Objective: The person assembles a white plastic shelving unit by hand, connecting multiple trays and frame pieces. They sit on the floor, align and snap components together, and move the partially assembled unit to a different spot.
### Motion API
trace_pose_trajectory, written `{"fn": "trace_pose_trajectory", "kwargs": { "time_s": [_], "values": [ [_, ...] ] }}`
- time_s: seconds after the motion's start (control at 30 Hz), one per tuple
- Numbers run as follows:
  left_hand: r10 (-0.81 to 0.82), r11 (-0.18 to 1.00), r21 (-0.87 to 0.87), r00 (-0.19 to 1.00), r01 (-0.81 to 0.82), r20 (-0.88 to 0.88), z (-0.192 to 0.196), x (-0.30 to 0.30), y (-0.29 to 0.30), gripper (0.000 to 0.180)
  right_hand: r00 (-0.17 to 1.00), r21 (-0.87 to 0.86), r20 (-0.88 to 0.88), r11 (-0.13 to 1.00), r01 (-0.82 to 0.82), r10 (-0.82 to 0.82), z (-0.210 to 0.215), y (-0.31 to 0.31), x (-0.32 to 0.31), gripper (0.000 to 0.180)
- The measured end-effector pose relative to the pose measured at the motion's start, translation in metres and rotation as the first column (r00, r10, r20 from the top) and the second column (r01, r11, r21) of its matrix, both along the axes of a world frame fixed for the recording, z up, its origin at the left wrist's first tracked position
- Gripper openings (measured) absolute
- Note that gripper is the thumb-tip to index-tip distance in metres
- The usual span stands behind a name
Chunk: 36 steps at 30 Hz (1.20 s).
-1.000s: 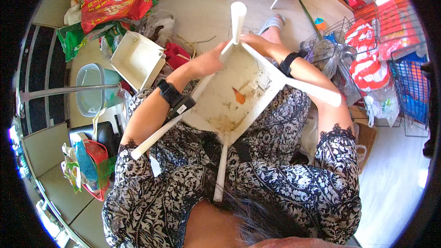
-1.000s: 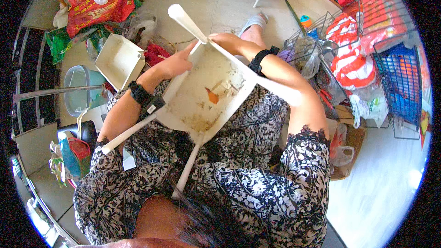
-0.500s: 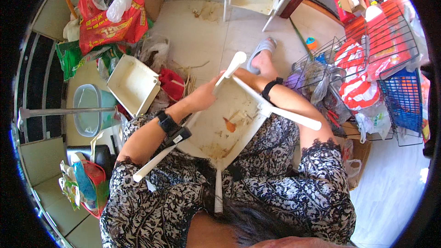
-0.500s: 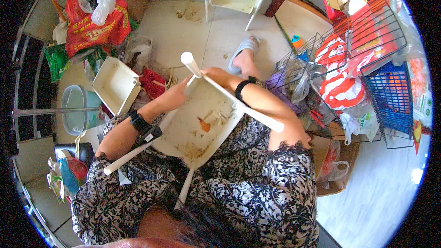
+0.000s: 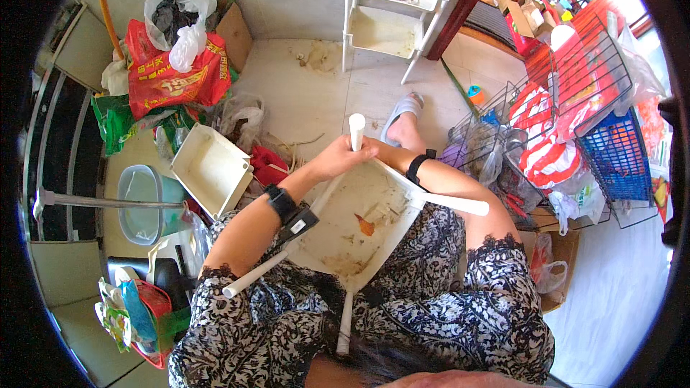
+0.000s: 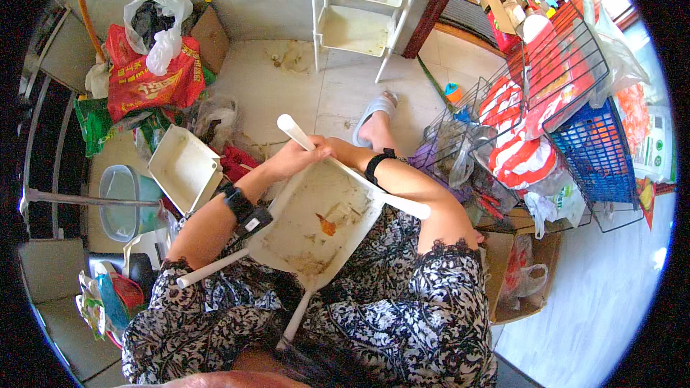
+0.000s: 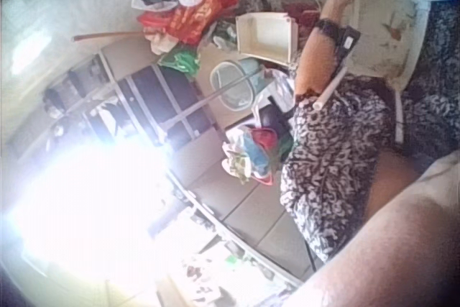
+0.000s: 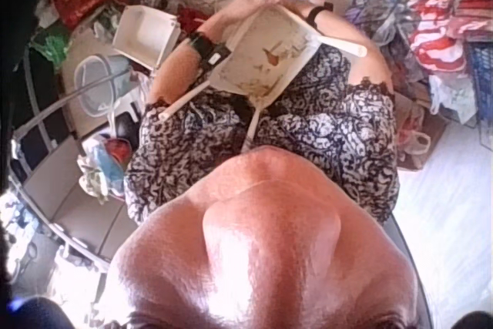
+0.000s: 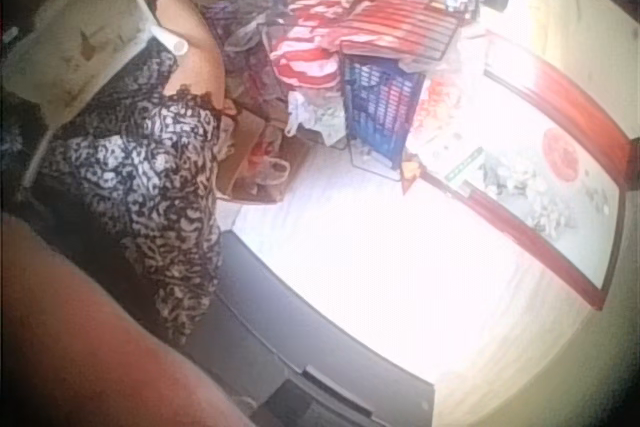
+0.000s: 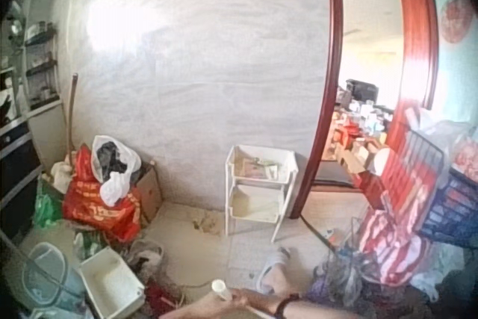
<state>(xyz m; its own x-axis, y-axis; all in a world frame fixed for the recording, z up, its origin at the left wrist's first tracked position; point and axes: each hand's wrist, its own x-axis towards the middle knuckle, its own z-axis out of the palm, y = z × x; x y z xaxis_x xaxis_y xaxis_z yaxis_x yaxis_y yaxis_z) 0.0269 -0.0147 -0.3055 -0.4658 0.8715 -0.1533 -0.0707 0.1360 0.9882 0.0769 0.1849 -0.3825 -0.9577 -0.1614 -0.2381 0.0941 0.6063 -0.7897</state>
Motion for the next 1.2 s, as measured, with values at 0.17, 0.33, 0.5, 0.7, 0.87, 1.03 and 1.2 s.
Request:
{"fn": "trace_pose_trajectory", "kwargs": {
  "time_s": [0.17, 0.33, 0.5, 0.7, 0.87, 1.03, 1.2],
  "values": [
    [0.152, 0.975, -0.129, 0.969, -0.179, -0.195, -0.013, 0.017, 0.023, 0.032, 0.994, 0.157, -0.081, 0.984, 0.085, -0.073, 0.001, 0.014, 0.007, 0.032],
    [0.17, 0.983, -0.006, 0.933, -0.181, -0.318, -0.017, 0.029, 0.023, 0.038, 0.991, 0.202, -0.096, 0.973, 0.108, -0.09, 0.0, 0.012, 0.014, 0.031],
    [0.193, 0.974, -0.043, 0.918, -0.221, -0.347, -0.022, 0.036, 0.019, 0.039, 0.991, 0.211, -0.095, 0.971, 0.109, -0.091, 0.003, 0.006, 0.016, 0.03],
    [0.208, 0.97, -0.035, 0.898, -0.24, -0.388, -0.027, 0.034, 0.022, 0.037, 0.99, 0.211, -0.102, 0.97, 0.12, -0.1, -0.001, 0.004, 0.013, 0.029],
    [-0.033, 0.995, -0.095, 0.963, 0.007, -0.268, 0.011, 0.007, 0.009, 0.048, 0.989, 0.149, -0.087, 0.98, 0.136, -0.124, 0.001, 0.019, 0.003, 0.029],
    [0.077, 0.997, 0.012, 0.984, -0.076, -0.162, 0.093, -0.064, -0.079, 0.065, 0.952, -0.059, -0.09, 0.956, 0.287, -0.291, 0.022, 0.056, -0.012, 0.028],
    [0.342, 0.891, 0.286, 0.936, -0.352, 0.085, 0.129, -0.087, -0.215, 0.05, 0.912, -0.248, -0.038, 0.888, 0.387, -0.408, 0.049, 0.084, -0.029, 0.028]
  ]
}}
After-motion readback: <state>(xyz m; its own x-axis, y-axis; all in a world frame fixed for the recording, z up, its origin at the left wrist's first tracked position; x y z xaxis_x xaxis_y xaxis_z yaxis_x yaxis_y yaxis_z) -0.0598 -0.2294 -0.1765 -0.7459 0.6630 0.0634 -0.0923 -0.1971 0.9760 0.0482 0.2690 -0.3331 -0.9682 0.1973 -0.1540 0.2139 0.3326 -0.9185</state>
